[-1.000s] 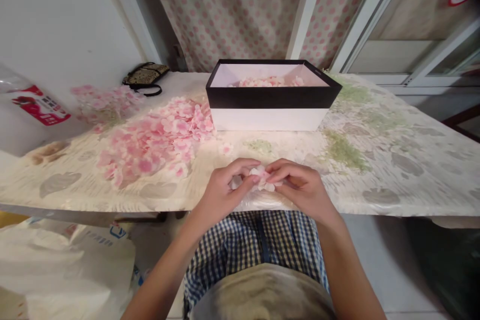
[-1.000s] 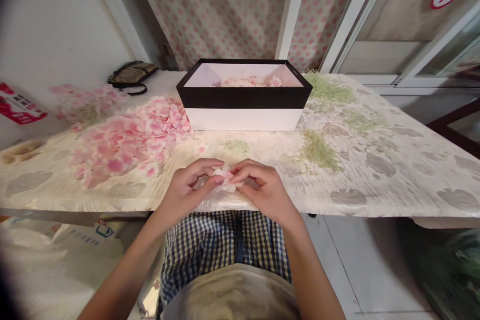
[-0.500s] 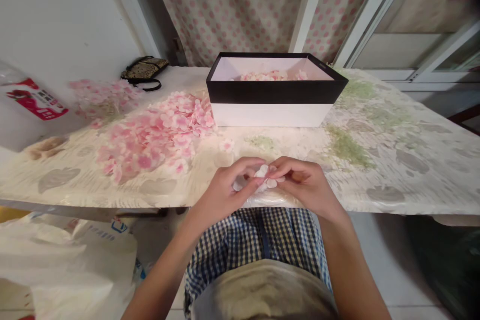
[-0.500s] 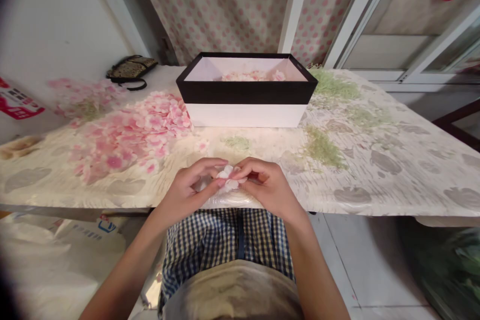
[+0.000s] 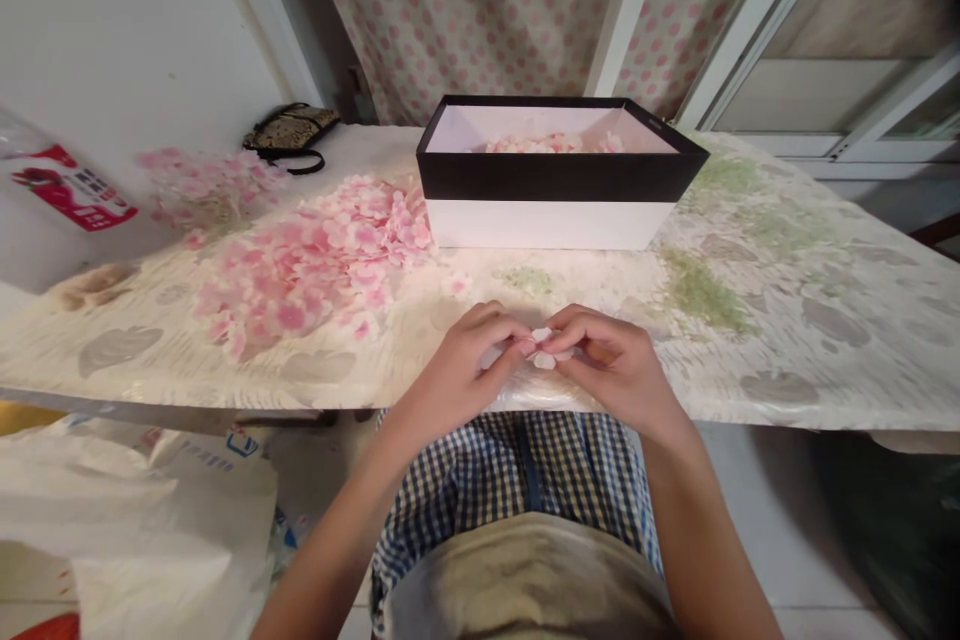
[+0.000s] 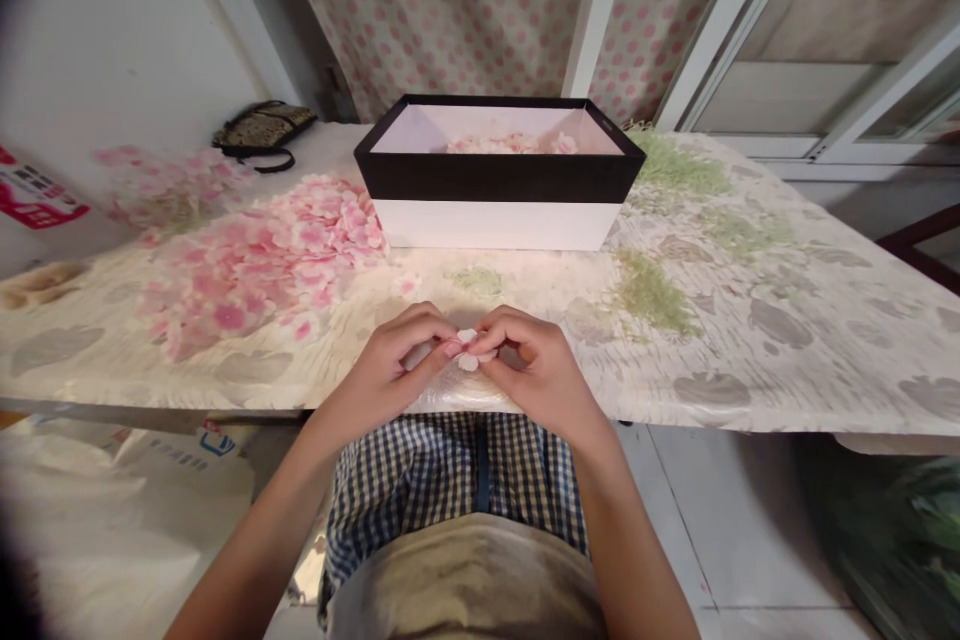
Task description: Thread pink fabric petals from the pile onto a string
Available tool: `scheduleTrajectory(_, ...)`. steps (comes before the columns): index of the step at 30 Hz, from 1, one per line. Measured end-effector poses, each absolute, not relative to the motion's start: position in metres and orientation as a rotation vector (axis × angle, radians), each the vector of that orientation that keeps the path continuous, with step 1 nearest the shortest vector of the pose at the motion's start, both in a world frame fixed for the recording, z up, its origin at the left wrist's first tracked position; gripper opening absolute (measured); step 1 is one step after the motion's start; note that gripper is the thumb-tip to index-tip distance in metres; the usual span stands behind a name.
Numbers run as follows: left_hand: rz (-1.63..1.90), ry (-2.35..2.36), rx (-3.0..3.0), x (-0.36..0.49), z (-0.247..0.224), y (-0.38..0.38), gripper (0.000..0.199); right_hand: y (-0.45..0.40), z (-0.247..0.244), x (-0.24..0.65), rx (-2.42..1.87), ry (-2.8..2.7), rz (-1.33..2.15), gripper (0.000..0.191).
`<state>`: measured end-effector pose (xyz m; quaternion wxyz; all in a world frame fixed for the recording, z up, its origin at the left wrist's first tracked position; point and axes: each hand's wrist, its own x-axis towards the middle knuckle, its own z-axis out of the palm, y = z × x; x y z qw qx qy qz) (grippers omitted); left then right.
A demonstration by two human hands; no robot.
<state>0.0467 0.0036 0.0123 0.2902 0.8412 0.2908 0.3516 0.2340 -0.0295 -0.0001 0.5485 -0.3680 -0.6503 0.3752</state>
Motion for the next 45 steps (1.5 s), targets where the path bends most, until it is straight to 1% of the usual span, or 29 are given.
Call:
scheduleTrajectory(12,0.913,0.763,2.258,0.0487,0.0135,0.0019,0.016,-0.0309,-0.0037,0.236,-0.843,-1.543,0.943,0.01)
scheduleTrajectory(40,0.884,0.769,2.298,0.0497,0.0156,0.0005,0.017,-0.0321,-0.002,0.2341,-0.843,-1.552,0.936,0.015)
scheduleTrajectory(44,0.85,0.773,2.327,0.049,0.0137,0.0009,0.013,-0.032,-0.0026,0.2347,-0.934,-1.554,0.919,0.011)
scheduleTrajectory(45,0.845,0.771,2.334,0.0488,0.0127,0.0012,0.011,-0.0319,-0.0028,0.2347,-0.968,-1.552,0.919,0.013)
